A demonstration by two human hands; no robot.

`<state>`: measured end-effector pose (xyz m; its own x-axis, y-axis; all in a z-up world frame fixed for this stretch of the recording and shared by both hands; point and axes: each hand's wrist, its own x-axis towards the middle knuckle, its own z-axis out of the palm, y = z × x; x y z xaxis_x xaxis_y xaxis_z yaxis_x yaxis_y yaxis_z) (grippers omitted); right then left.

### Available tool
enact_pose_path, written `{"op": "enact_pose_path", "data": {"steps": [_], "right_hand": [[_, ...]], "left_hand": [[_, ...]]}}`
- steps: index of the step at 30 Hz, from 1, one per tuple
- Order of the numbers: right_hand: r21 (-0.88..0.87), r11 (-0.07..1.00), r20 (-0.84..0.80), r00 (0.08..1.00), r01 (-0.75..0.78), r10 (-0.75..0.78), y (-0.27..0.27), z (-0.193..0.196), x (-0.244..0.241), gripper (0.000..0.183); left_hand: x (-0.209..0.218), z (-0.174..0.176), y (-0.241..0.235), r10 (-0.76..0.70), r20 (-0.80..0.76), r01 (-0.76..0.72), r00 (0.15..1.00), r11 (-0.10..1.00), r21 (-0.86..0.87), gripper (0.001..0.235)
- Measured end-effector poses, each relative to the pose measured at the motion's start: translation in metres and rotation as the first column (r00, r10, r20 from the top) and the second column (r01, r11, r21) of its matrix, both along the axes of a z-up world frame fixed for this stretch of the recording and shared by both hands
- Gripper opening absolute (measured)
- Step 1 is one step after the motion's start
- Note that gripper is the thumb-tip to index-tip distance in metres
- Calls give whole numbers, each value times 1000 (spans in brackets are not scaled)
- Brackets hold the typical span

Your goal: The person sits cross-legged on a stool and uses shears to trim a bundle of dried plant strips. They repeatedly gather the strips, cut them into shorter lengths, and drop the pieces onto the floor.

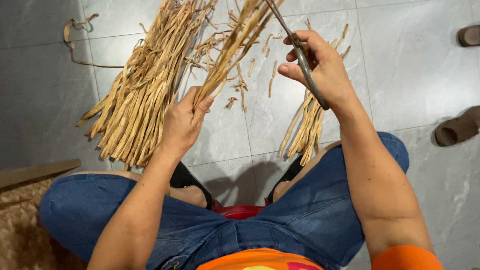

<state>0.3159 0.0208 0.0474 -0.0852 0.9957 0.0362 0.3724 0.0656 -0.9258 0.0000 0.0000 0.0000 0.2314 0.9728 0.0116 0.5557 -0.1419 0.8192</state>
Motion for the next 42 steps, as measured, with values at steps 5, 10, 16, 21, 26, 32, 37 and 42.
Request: {"op": "enact_pose_path", "data": {"steps": [5, 10, 16, 21, 26, 32, 37, 42], "right_hand": [[-17, 999, 29, 999, 27, -26, 4, -4, 0, 51], [-57, 997, -4, 998, 58, -59, 5, -5, -7, 43], [-58, 994, 25, 995, 95, -94, 2, -4, -17, 39], [-41, 991, 87, 988, 130, -126, -1, -2, -19, 38], [-27, 994, 16, 994, 107, -107, -2, -7, -9, 39], [-85, 983, -223, 958, 163, -179, 3, -20, 11, 37], [-163, 975, -283, 940, 148, -190, 6, -25, 16, 39], [-142, 980, -340, 923, 140, -181, 10, -22, 16, 41]], "left_hand": [[4, -2, 1, -28, -147, 48, 989, 990, 135, 37], [1, -7, 7, -20, -127, 33, 992, 995, 97, 35], [-9, -9, 8, 29, -178, -6, 984, 991, 131, 34], [-17, -12, 8, 66, -192, -27, 979, 980, 199, 37], [-22, -12, 9, 87, -197, -53, 977, 984, 170, 37], [-29, -5, 9, 85, -139, -73, 987, 993, 88, 39], [-29, -4, 7, -13, -87, 21, 996, 996, 83, 42], [-28, -4, 9, -74, -129, 72, 989, 997, -20, 49]]}}
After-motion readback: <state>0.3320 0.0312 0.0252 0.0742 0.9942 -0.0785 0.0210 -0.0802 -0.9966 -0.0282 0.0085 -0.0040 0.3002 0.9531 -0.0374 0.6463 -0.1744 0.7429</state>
